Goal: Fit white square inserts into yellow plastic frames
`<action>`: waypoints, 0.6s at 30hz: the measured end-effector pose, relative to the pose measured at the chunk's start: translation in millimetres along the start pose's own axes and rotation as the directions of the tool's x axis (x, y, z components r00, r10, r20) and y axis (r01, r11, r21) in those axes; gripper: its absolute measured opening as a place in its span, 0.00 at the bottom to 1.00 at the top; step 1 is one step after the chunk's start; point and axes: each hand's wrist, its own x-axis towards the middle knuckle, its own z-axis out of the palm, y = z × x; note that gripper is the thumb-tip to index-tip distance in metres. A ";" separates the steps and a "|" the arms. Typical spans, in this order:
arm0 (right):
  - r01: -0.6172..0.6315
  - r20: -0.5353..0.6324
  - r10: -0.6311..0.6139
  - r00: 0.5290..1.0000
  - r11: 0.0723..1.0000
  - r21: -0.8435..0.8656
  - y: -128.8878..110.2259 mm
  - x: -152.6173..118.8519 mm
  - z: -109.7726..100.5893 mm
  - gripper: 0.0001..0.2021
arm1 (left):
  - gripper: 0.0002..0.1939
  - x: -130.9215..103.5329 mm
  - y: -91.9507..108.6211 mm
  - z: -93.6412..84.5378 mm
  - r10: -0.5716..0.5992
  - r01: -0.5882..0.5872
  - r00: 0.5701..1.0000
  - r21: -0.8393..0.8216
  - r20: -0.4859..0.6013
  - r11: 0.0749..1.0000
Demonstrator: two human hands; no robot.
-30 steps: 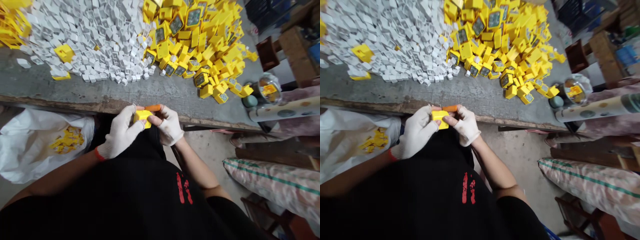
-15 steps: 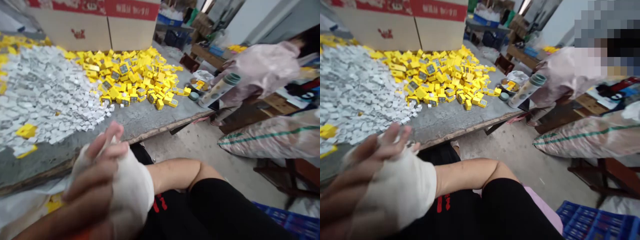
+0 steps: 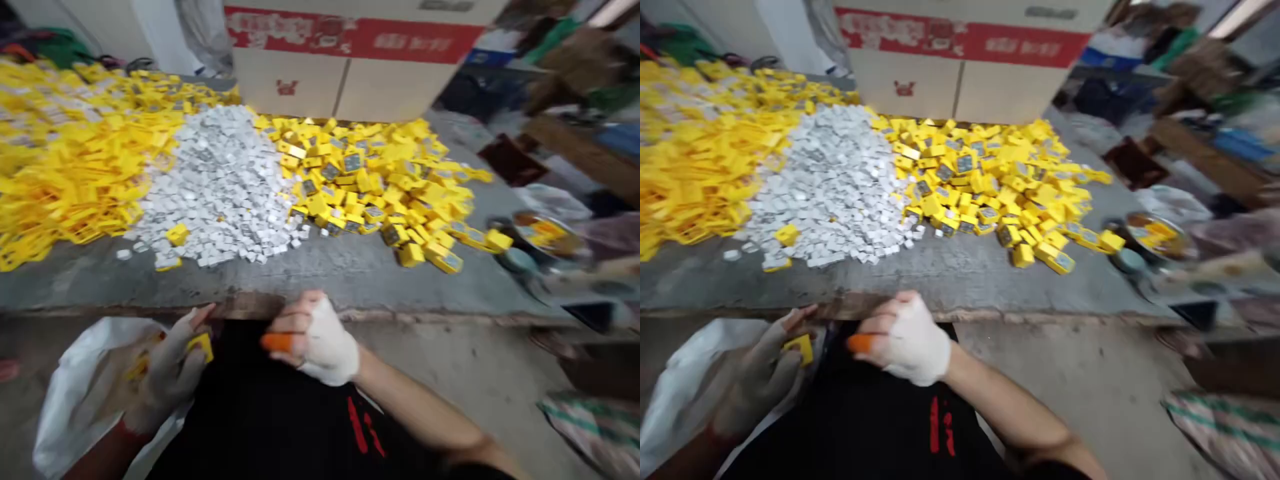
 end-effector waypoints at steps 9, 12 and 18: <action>-0.504 -0.021 0.508 0.861 0.848 -0.162 61.3 -99.8 -27.9 0.10 | 0.25 15.9 -46.6 -126.5 -0.288 0.457 0.871 0.444 -0.397 0.771; -0.512 0.004 0.518 0.855 0.847 -0.141 71.6 -77.2 -19.5 0.12 | 0.50 92.8 -66.0 -161.3 -0.429 0.618 0.763 0.349 -0.484 0.705; -0.074 0.244 0.075 0.967 0.997 -0.013 143.9 110.3 33.1 0.44 | 0.68 154.3 -117.1 -188.9 -0.643 0.743 0.669 0.338 -0.372 0.578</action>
